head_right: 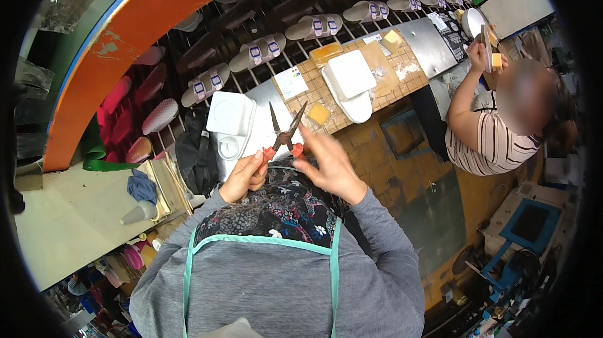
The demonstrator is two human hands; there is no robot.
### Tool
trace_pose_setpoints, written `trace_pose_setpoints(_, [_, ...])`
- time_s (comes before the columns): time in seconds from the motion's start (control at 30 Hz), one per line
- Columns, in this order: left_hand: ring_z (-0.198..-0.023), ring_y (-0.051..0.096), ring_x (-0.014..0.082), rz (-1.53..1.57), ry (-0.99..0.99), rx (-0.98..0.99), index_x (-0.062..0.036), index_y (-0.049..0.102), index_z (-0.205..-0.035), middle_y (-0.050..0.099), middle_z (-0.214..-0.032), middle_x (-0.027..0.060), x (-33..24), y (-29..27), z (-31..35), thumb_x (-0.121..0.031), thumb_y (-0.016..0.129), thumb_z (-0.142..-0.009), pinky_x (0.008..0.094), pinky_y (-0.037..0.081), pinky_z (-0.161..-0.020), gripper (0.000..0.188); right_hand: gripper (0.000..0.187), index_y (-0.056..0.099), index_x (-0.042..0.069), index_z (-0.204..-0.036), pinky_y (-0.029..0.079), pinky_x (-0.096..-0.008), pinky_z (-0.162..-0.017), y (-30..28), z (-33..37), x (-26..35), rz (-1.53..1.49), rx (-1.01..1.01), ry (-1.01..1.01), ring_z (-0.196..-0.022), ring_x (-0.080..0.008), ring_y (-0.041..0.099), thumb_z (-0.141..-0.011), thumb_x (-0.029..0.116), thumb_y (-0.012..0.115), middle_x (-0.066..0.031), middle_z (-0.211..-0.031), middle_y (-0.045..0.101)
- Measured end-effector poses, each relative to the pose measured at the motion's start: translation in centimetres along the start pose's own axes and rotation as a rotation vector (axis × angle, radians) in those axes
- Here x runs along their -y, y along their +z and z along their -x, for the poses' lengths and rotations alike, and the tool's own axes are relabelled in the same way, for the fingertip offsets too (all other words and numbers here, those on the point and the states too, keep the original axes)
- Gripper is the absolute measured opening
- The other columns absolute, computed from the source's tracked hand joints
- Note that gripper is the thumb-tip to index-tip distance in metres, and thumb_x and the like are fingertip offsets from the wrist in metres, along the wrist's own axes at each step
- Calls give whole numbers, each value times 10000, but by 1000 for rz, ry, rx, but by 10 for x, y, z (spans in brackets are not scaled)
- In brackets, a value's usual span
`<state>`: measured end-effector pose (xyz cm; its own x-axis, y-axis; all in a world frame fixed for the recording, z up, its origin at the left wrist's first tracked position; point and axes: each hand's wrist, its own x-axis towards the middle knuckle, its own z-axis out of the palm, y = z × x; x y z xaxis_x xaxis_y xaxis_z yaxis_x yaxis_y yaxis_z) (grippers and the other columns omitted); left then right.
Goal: The person uses shears to trim excess material from a white slipper sole, then uses a yellow sanding block to smooth the sole surface. The person handles multiple slippers one at a time, sanding each sole and placing them back on the rack.
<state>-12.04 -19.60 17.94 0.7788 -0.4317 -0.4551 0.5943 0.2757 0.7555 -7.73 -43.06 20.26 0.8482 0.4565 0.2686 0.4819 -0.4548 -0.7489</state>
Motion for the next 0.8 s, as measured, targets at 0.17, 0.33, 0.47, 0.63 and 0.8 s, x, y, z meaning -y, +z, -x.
trace_pose_setpoints(0.17, [-478,277,19,-255,83,-139,-20,609,-1011,379,-650,-67,6,11,9,-456,414,-1044,206,200,-426,479,405,721,97,-1073,434,-416,-914,-15,-5,9,264,-420,-124,-1115,-294,526,-685,138,832,-106,-1170,581])
trace_pose_setpoints(0.33, [-535,348,35,-509,211,-168,-10,658,-1150,457,-684,-53,10,13,12,-433,426,-1046,211,271,-478,493,277,714,71,-930,451,-415,-907,-13,-17,10,302,-270,-293,-1106,-280,591,-671,91,810,-74,-1025,672])
trace_pose_setpoints(0.47, [-557,446,106,-766,273,-179,-17,670,-1000,489,-624,-1,14,11,17,-439,433,-1040,288,383,-534,486,132,672,39,-838,483,-370,-785,-7,-12,9,222,-340,-165,-871,-272,656,-741,33,762,-74,-821,675])
trace_pose_setpoints(0.63, [-567,494,143,-757,271,-203,-17,633,-854,507,-600,34,16,8,17,-452,441,-1032,333,422,-555,507,79,699,-17,-881,492,-337,-702,-19,-16,-22,-268,-596,185,-752,-234,651,-865,60,692,-90,-790,673])
trace_pose_setpoints(0.8, [-540,398,61,-369,171,-215,-29,677,-1053,476,-660,-36,7,-3,31,-427,459,-1036,250,332,-498,454,185,741,2,-971,529,-347,-707,-74,-46,-132,363,-696,298,-723,-254,678,-862,148,712,-139,-822,716])
